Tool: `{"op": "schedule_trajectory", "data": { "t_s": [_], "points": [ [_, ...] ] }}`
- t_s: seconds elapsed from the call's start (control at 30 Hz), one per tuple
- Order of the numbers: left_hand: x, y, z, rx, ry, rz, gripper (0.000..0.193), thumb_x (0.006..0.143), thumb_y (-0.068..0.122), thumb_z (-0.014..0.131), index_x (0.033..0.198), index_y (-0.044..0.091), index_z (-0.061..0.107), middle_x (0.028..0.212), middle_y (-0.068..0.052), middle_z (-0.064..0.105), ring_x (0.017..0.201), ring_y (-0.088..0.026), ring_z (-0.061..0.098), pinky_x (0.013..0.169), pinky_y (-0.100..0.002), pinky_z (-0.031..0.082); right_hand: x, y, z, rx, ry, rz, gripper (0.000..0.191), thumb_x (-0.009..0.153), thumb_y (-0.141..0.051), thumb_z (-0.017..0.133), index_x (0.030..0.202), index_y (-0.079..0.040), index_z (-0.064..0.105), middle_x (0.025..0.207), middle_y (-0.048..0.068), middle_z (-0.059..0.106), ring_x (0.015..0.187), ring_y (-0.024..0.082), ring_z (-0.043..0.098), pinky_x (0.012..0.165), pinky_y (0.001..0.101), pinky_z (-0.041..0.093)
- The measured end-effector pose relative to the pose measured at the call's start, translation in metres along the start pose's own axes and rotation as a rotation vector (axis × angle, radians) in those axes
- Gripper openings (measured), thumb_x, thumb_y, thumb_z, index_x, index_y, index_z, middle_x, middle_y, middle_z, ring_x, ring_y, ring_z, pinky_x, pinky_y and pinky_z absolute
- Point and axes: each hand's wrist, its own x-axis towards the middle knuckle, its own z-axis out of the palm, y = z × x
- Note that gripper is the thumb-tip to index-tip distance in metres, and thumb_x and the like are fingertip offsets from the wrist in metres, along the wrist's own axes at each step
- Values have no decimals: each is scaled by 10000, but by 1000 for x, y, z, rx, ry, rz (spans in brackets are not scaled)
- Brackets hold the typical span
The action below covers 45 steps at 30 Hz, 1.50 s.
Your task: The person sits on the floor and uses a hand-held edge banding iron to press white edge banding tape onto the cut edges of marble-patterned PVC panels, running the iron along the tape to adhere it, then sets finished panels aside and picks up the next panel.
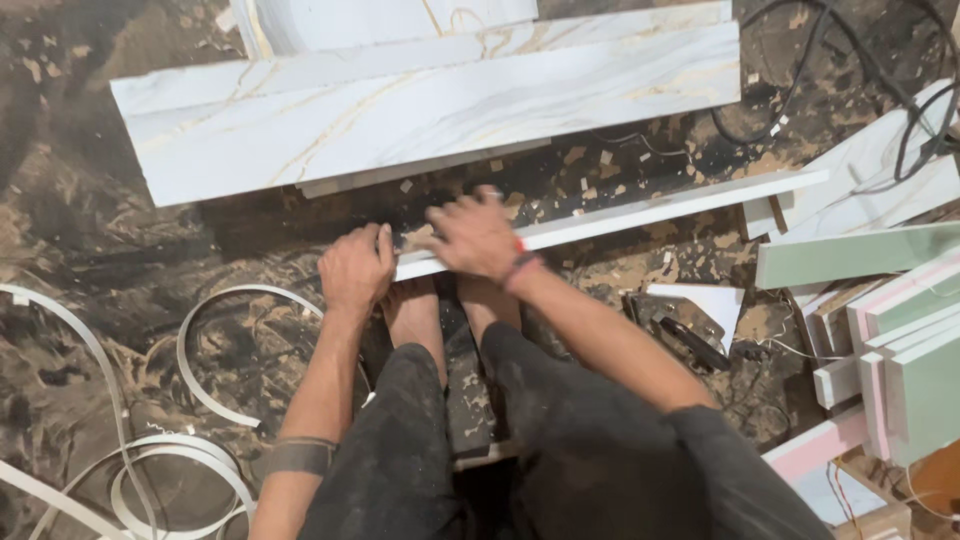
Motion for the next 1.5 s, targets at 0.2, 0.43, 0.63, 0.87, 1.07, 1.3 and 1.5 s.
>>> {"op": "schedule_trajectory", "data": {
  "t_s": [0.2, 0.43, 0.63, 0.87, 1.07, 1.3, 1.5],
  "points": [
    [0, 0, -4, -45, 40, 25, 363, 995, 393, 546, 917, 91, 732, 870, -164, 726, 816, -405, 691, 717, -545, 532, -96, 167, -72, -44, -141, 374, 418, 1042, -404, 445, 1153, -164, 769, 1295, 132, 715, 1174, 360, 641, 1056, 538, 438],
    [7, 4, -4, 17, 35, 41, 401, 1019, 412, 537, 868, 100, 738, 850, -154, 729, 800, -380, 699, 727, -534, 534, -80, 130, -27, -85, 15, 383, 559, 1042, -533, 491, 1365, -101, 638, 1228, 211, 689, 1224, 383, 569, 1114, 636, 251],
    [5, 4, -9, 39, 15, 33, 424, 1032, 424, 528, 873, 88, 730, 871, -162, 732, 832, -385, 703, 760, -528, 536, -27, 10, 20, -13, 69, 127, 554, 1002, -476, 552, 1354, -54, 625, 1170, 151, 681, 1173, 331, 575, 1077, 604, 302],
    [-6, -3, -14, -269, -123, -84, 430, 968, 487, 549, 1039, 113, 749, 977, -161, 743, 963, -389, 684, 831, -497, 522, -81, 26, 15, 76, 395, -65, 367, 933, -335, 651, 1166, -52, 636, 1151, 127, 658, 1200, 328, 566, 1108, 546, 350],
    [-20, -30, 15, -467, -98, -125, 499, 1051, 506, 524, 1145, 61, 728, 1065, -157, 749, 997, -332, 701, 878, -449, 512, -229, 37, 48, 466, 485, 571, 180, 965, -207, 694, 953, -45, 618, 912, 113, 649, 876, 307, 641, 784, 410, 504],
    [-25, -38, 9, -527, -238, -496, 505, 995, 415, 683, 1194, -49, 666, 1060, -167, 703, 876, -224, 656, 789, -390, 504, -317, 30, 58, 746, 393, 890, 214, 936, -224, 660, 1045, -55, 586, 896, 84, 654, 818, 173, 647, 756, 317, 526],
    [-44, -17, 5, -924, -353, -718, 504, 925, 256, 767, 1286, -47, 589, 1130, -153, 680, 948, -235, 658, 811, -442, 539, -263, 58, 32, 1266, 451, 888, 335, 956, -288, 692, 1223, -106, 602, 1158, 39, 656, 1066, 170, 655, 914, 350, 560]
  ]
}}
